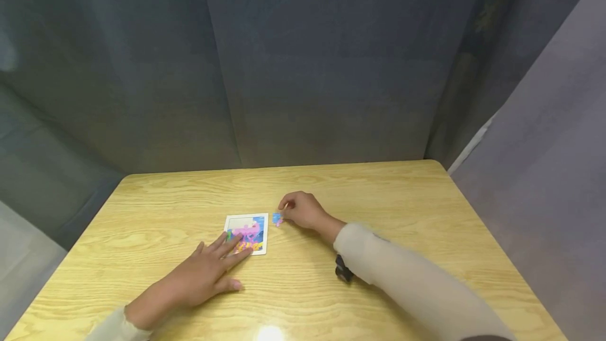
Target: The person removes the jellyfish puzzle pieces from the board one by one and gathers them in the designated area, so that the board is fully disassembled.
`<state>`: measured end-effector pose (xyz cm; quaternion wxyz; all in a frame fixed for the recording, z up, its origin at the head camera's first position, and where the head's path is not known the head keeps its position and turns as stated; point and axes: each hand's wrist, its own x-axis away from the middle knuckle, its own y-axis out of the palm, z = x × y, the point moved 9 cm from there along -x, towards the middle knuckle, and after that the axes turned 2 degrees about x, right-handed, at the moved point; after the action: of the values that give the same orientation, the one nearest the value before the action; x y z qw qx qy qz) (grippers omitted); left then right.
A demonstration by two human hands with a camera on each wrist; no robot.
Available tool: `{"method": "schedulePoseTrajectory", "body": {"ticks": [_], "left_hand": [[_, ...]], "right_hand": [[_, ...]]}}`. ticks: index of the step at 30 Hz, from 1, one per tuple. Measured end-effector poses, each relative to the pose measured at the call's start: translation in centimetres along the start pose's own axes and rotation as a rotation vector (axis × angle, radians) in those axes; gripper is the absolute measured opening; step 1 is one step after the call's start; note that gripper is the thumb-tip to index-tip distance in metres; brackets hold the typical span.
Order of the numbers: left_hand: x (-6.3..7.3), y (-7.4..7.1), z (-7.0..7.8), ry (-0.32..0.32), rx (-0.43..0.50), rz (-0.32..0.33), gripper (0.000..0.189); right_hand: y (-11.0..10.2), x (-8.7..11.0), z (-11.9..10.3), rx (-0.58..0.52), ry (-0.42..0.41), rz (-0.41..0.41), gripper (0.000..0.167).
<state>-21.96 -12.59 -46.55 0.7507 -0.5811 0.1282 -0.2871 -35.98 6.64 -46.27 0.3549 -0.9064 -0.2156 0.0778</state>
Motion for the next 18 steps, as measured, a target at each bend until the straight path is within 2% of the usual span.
{"method": "schedulePoseTrajectory", "body": {"ticks": [12, 18], "left_hand": [[0.0, 0.4, 0.1, -0.005, 0.004, -0.041, 0.075], [-0.1, 0.7, -0.1, -0.005, 0.003, -0.051, 0.075]], "right_hand": [[2.4, -0.6, -2.3, -0.004, -0.021, -0.013, 0.010], [3.6, -0.9, -2.8, -0.010, -0.025, -0.029, 0.008]]}}
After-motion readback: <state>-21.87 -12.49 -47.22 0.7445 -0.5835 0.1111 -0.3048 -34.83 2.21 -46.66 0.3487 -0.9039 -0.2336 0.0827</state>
